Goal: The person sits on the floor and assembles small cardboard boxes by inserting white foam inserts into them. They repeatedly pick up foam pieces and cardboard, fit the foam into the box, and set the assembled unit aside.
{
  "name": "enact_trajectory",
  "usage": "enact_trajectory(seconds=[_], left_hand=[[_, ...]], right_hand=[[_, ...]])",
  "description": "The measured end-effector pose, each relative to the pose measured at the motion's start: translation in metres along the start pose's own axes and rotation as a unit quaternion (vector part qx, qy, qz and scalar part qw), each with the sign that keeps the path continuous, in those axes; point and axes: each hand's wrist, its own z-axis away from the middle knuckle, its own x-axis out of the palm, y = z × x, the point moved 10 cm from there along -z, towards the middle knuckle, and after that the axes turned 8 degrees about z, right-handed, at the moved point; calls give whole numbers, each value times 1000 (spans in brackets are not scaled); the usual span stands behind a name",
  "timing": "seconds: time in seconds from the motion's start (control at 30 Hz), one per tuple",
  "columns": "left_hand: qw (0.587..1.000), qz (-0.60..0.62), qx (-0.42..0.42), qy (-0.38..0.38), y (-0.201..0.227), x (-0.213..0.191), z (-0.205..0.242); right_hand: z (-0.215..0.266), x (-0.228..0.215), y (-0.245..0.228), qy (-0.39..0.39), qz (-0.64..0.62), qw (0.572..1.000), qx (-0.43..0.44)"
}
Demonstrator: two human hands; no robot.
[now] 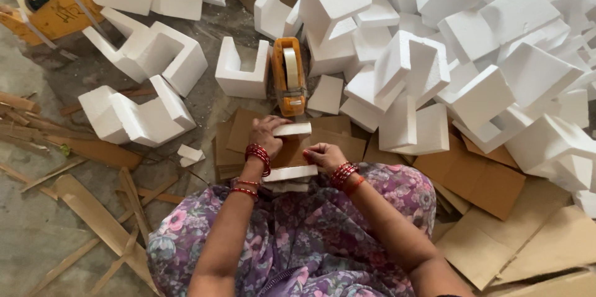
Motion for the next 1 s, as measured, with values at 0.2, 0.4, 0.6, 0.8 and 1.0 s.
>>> enact_trajectory(seconds=[0.2,0.4,0.6,0.8,1.0], left_hand=[[1000,4,14,11,-4,6,4],[999,31,28,25,-13,10,8],[997,39,52,30,-23,12,2],[991,55,117,21,-18,17,15],[990,42,119,57,-7,8,24]], right_hand=[[-24,-3,27,48,47,998,11],[-48,-14,-9,212,143,931,-262],[-58,-24,-8,263,321,877,-245],[-91,-58,-53,183,295,926,-146],[-111,-14,-67,-12,97,995,25]])
